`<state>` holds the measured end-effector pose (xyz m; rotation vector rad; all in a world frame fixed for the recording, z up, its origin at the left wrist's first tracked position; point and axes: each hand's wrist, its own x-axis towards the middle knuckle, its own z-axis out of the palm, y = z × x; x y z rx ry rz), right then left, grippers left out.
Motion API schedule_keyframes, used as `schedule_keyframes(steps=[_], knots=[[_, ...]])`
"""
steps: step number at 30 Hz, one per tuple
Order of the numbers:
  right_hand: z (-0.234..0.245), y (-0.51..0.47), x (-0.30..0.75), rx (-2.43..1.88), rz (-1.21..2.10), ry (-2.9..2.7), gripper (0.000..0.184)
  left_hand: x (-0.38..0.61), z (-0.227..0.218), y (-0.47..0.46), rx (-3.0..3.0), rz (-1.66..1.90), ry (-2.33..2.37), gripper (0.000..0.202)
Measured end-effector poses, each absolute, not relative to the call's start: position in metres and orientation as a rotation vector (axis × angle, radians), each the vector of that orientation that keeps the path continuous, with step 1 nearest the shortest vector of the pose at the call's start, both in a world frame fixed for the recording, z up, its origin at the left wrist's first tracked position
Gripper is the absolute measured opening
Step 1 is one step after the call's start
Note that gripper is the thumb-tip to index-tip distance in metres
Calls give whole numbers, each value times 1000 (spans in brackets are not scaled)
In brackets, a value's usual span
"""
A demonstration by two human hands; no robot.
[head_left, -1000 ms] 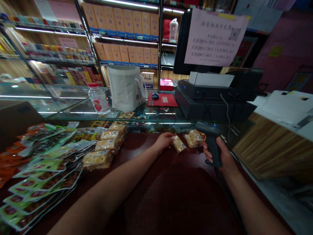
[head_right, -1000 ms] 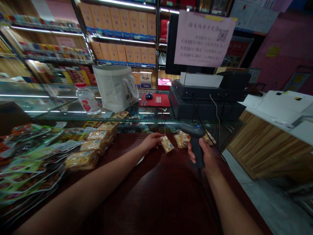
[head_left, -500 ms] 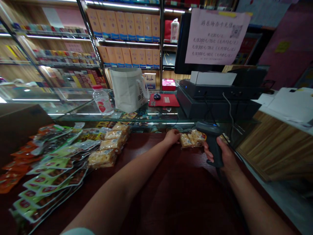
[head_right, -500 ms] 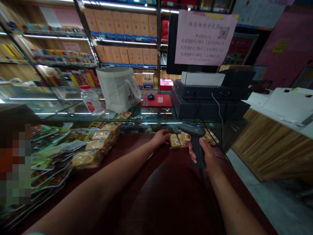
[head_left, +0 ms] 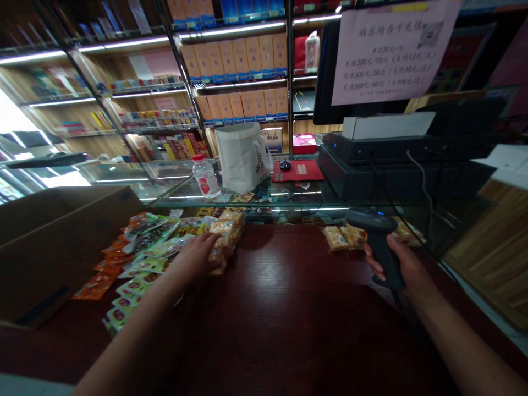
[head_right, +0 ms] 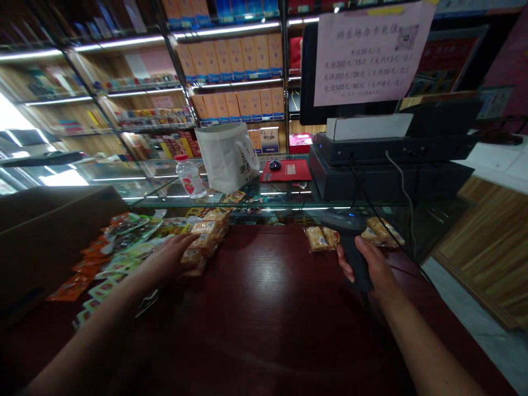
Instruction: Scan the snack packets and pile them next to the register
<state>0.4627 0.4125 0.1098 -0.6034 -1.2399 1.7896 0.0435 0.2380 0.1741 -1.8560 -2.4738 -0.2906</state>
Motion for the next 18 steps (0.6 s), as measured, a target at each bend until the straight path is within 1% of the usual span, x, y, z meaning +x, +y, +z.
schedule_keyframes(steps=[2, 4, 6, 9, 13, 16, 18], knots=[[110, 411, 462, -608, 1804, -1242, 37, 22, 179, 222, -1823, -238, -2557, 62], [111, 409, 461, -628, 1827, -1255, 41, 13, 179, 214, -1860, -259, -2552, 59], [111, 407, 460, -647, 1840, -1259, 44, 12, 178, 212, -1907, -294, -2505, 51], [111, 407, 459, -635, 1832, -1242, 40, 15, 178, 214, -1925, -300, -2472, 37], [111, 407, 457, -610, 1828, -1238, 36, 23, 186, 217, -1950, -337, -2408, 28], [111, 405, 455, -606, 1823, -1240, 36, 42, 192, 219, -1979, -497, -2337, 33], [111, 402, 454, -603, 1819, -1243, 36, 62, 191, 226, -2066, -720, -2338, 38]])
